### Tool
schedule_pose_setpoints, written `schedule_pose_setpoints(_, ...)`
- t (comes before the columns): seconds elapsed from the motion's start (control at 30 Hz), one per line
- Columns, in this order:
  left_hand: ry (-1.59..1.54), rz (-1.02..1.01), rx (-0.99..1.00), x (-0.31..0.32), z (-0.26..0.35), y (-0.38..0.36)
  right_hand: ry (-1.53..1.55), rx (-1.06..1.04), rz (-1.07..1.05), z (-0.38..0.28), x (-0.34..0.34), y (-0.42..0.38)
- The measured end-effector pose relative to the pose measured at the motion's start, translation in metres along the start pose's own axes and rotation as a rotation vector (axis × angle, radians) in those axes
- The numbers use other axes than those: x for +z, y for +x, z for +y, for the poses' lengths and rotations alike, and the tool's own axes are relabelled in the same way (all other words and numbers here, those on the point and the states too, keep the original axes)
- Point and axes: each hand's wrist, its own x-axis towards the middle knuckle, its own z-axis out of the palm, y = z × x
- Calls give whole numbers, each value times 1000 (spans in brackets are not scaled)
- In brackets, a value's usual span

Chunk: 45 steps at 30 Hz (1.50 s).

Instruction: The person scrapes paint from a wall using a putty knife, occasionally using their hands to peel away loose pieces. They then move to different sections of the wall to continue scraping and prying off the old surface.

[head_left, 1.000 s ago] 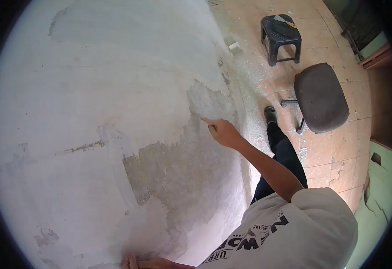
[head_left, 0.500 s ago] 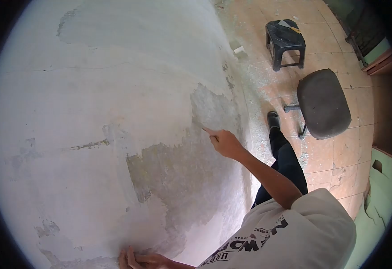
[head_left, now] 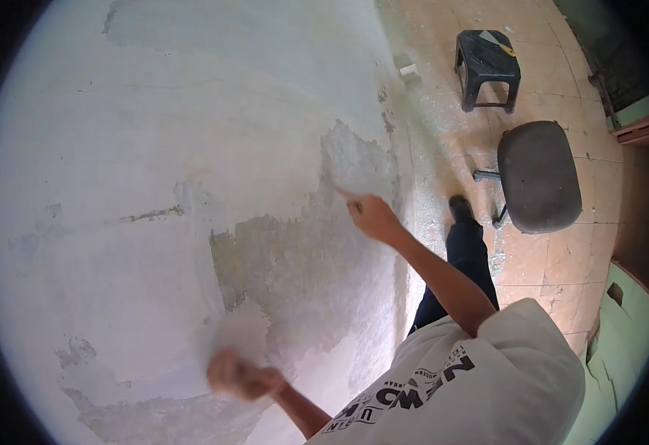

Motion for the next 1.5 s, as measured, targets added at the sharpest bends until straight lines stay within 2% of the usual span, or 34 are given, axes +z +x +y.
schedule_pose_setpoints(0.03, -61, -196, 7, 17, 10, -3, -4, -1, 0, -5, 0, -8)
schedule_pose_setpoints(0.07, -134, -379, -66, 36, 30, 8, 39, -11, -3, -10, 2, -19)
schedule_pose_setpoints(0.1, -217, -458, -69, 49, 43, 19, 84, -19, -8, -13, 1, -21)
schedule_pose_setpoints(0.23, -301, -437, -145, 85, 46, 30, 76, 0, -2, -5, -9, 19)
schedule_pose_setpoints(0.3, -93, -646, 61, 113, 46, 26, 69, -2, -47, -15, -19, 18)
schedule_pose_setpoints(0.4, -260, -720, 18, 140, 50, 6, 67, -18, -86, -10, -11, 4)
schedule_pose_setpoints(0.53, -148, -586, 8, 153, 50, -1, 98, -10, -45, -3, -18, 27)
schedule_pose_setpoints(0.73, 58, -638, 100, 165, 57, 0, 107, 56, -172, -21, -19, 1)
schedule_pose_setpoints(0.83, 67, -616, 86, 167, 57, -2, 135, 60, -84, -14, -37, 33)
schedule_pose_setpoints(0.93, 56, -640, 83, 171, 59, -3, 74, 16, -110, -9, -16, 11)
schedule_pose_setpoints(1.1, 36, -626, 55, 170, 59, -5, 122, 21, -102, -15, -37, 15)
schedule_pose_setpoints(1.27, -52, -607, 51, 173, 59, 1, 140, 11, -117, -28, -22, -12)
schedule_pose_setpoints(1.37, -93, -601, 9, 166, 58, -7, 107, 32, -173, -23, -31, -12)
schedule_pose_setpoints(1.47, -134, -597, -2, 162, 60, 0, 164, 26, -121, -26, -33, -14)
schedule_pose_setpoints(1.5, -204, -578, -68, 158, 57, -1, 162, 24, -121, -28, -37, -20)
